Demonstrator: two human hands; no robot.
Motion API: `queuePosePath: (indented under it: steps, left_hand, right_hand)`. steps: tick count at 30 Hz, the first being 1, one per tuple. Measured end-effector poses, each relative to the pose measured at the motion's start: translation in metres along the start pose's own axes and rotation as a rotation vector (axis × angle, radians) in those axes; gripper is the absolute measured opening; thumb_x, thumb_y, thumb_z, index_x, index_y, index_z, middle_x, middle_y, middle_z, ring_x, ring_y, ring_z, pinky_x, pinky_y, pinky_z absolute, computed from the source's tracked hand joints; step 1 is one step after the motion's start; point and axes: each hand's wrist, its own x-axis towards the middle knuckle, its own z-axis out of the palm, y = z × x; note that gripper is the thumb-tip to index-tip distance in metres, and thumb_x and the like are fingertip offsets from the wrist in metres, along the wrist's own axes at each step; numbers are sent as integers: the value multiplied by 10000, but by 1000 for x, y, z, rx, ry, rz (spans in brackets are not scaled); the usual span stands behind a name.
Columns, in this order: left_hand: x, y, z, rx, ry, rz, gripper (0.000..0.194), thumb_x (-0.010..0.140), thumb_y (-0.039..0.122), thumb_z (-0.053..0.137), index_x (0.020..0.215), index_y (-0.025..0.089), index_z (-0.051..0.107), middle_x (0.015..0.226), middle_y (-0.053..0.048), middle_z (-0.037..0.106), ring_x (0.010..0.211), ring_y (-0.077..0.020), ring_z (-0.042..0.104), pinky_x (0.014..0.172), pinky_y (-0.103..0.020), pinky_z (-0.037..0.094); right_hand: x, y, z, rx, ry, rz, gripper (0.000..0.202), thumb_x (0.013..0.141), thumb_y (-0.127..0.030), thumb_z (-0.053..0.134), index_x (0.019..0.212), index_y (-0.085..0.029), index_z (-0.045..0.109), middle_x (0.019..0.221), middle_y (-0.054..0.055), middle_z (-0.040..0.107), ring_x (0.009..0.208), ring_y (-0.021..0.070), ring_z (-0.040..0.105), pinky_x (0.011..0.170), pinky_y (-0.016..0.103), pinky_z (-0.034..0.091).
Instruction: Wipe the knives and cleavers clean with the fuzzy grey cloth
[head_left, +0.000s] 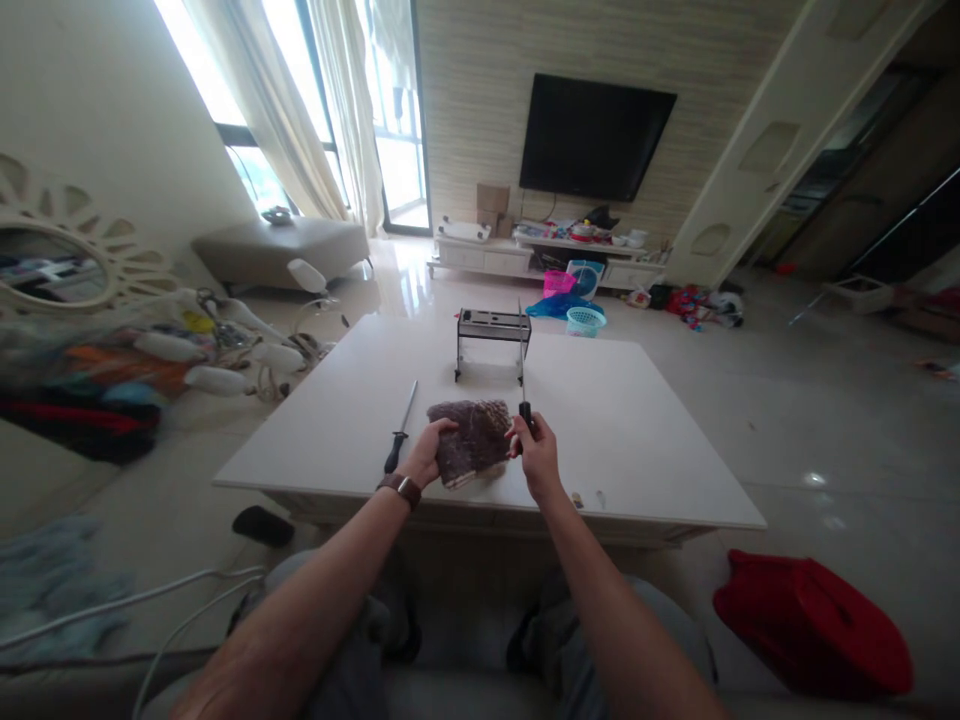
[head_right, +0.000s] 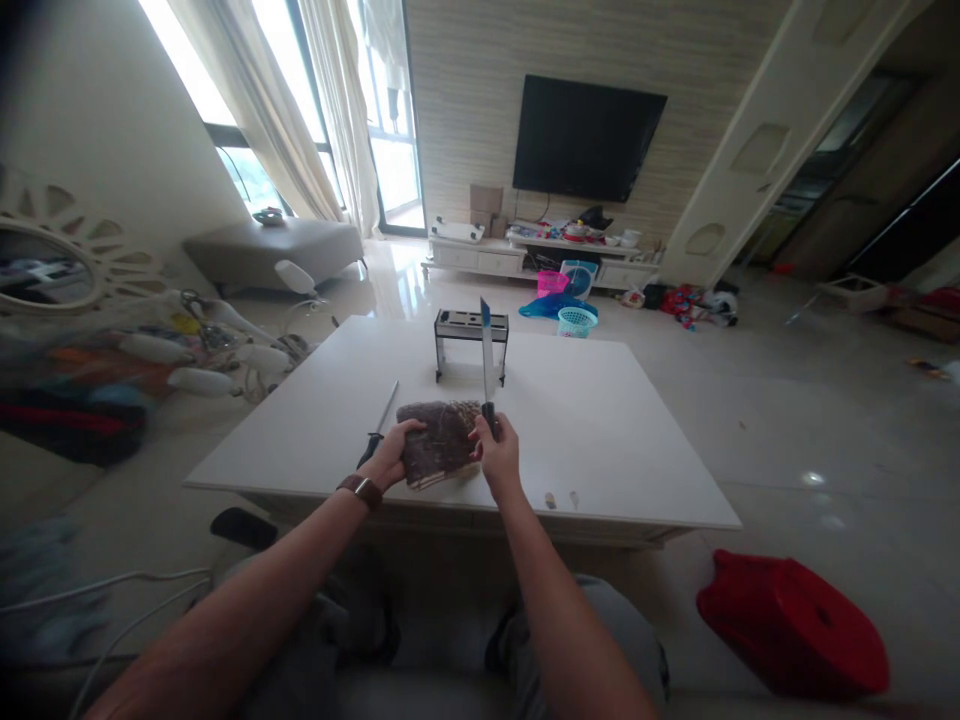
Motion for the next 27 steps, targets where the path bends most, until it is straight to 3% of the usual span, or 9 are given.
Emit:
queuePosePath:
  steps: [4,7,12,14,16,18,23,27]
  left_hand:
    - [-24,28,14,-197,-79,86,369,737,205,685,1092,116,720,959,-149,804,889,-321,780,880,-501,646]
    - [-31,48,24,-295,-124,151,364,767,222,664,1111,116,715,1016,-140,806,942,-311,778,957,-510,623]
    - [-26,65,33,-330,-160,162,369,811,306,638,1125,124,707,981,-125,803,1011,-316,763,1001,-502,601]
    - [-21,66,32,-296,-167,177,419,842,437,631,1135,147,702,1020,-125,797,1059,-334,746,1000,-514,597]
    - [-15,66,30,-237,-165,186,587,859,663,564,1138,164,698,1052,-142,787,1107,-367,719,983,-540,596]
    - [-7,67,27,-181,-155,191,705,860,783,480,1133,170,694,1056,-159,780,1126,-390,702,958,-570,594]
    - [11,69,24,-166,-235,139,363,909,506,619,1006,168,709,1035,-135,787,1122,-357,708,985,-541,591]
    - [14,66,23,-189,-305,124,368,922,532,660,958,170,713,965,-112,787,1122,-331,711,1032,-491,582]
  right_hand:
    - [-3,-11,-1,-101,-16,-22,393,820,-577,721,874,-230,545,629,-62,574,466,107,487,463,232,409]
    - [-5,-13,3,-357,35,-93,349,869,-559,673,845,-239,536,615,-67,527,499,119,468,507,241,366]
    - [-5,-5,14,-822,14,-159,270,922,-514,627,965,-247,634,724,-1,661,659,191,583,630,271,341]
    - [-4,1,20,-924,-44,-140,298,954,-514,585,1084,-256,660,792,32,714,699,219,628,633,279,324]
    - [-2,7,25,-992,-73,-107,334,978,-509,547,1172,-261,659,826,55,737,708,239,647,623,286,303]
    - [1,12,31,-1018,-78,-77,360,990,-513,517,1200,-252,650,827,68,740,695,249,647,613,292,287]
    - [6,15,38,-924,-106,-89,401,1048,-464,342,1186,-217,626,812,72,721,698,257,644,620,298,310]
    - [2,13,35,-882,-177,-91,352,1032,-463,407,1161,-220,626,842,70,725,740,258,663,655,295,364]
